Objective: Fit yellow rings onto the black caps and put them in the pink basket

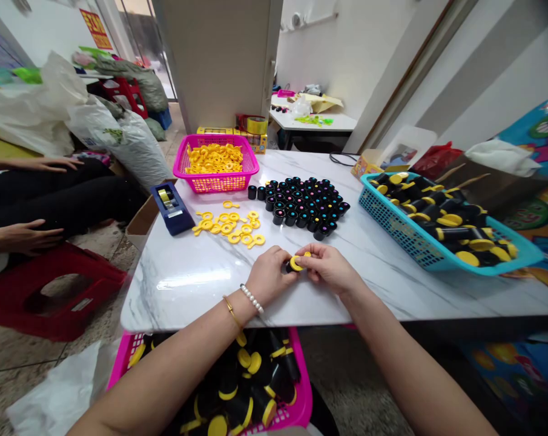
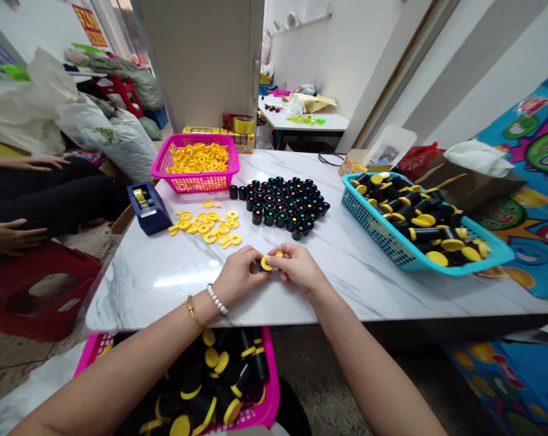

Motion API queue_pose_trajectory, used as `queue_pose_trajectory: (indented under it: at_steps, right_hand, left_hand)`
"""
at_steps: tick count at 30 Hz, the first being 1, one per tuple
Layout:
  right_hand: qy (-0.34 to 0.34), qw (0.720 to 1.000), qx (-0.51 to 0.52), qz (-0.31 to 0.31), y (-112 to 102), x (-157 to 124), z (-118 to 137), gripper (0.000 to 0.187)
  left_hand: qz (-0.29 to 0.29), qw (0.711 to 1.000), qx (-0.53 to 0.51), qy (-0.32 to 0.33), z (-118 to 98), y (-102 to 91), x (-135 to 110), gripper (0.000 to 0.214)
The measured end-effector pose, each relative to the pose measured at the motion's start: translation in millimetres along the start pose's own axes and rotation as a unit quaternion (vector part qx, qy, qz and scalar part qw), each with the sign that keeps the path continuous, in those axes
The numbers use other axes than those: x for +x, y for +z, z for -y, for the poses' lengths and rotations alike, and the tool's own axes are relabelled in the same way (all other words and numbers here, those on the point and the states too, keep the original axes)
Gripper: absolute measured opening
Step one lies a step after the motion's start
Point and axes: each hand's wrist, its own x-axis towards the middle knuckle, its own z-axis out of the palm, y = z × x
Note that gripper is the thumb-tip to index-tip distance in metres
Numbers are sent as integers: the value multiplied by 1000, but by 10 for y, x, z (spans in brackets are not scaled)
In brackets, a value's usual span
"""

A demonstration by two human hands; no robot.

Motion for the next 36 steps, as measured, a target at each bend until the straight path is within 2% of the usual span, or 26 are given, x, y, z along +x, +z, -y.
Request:
queue_pose_trajectory:
  at_steps: [3,5,9,15,19,21,24,27,30,36]
  right_hand:
    - [-7,1000,11,-6,19,-1,-2,30]
    - [-8,1000,16,-1,30,-6,-3,31]
    - [-4,999,31,13,39,-11,-24,29]
    - [32,989,138,32,29,4,-87,33]
    - [7,993,115,8,52,-18,-107,31]
    - [-2,995,100,1,68,-26,-112,30]
    - [-10,995,97,-6,82,-30,-122,31]
    - [-12,993,119,-4,68,-55,-135,32]
    - [-6,989,147,22,3,-111,-147,30]
    - [26,980,177,86,-191,-160,-190,25]
  left_hand:
    - [2,1000,9,-3,-32,-44,2,12]
    - [26,1000,-10,-11,-58,-90,6,17]
    - [78,989,-93,-82,-60,-148,53,35]
    - [148,961,-197,-127,13,-143,180,34]
    - [149,957,-197,-149,-30,-158,151,33]
    - [106,973,-158,-132,-55,-150,88,31]
    - [53,990,-111,-71,-65,-109,-11,31]
    - [22,997,-74,-9,-49,-63,-57,41]
    - [-14,999,-38,8,-29,-41,-59,31]
    - [25,998,10,54,-39,-53,-95,22]
